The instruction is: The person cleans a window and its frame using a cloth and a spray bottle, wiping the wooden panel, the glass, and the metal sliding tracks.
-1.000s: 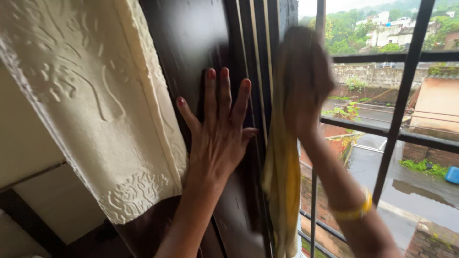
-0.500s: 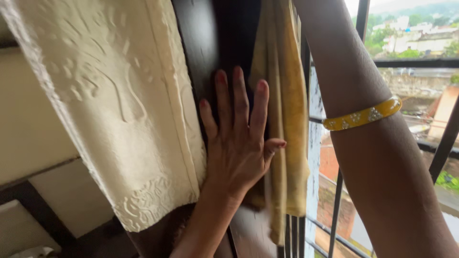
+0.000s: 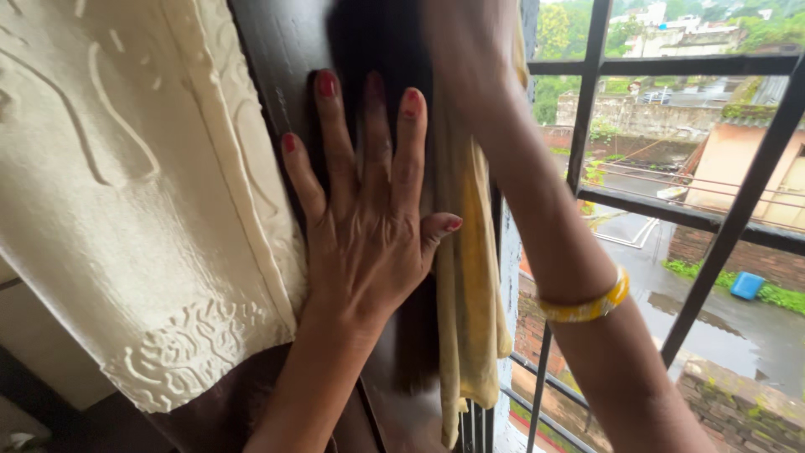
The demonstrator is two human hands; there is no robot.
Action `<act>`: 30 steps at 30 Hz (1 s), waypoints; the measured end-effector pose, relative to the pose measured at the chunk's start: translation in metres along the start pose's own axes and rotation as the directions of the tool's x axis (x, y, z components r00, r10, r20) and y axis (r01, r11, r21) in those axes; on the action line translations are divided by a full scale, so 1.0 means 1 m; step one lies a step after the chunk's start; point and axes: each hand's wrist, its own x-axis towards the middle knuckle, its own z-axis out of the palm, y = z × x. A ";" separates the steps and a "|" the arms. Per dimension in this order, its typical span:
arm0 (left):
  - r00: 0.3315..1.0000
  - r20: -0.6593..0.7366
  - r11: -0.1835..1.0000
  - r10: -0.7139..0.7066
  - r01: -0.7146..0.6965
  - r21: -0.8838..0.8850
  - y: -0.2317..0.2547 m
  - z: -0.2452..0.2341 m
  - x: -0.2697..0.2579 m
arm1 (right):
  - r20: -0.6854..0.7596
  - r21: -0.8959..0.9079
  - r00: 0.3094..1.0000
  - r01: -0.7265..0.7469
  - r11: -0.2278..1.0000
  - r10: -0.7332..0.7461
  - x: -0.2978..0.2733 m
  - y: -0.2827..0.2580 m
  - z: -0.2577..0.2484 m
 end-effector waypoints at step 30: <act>0.987 -0.090 0.974 0.133 -0.113 0.195 -0.007 0.057 -0.019 | 0.233 0.046 0.946 -0.243 0.969 0.226 -0.379 0.020 -0.086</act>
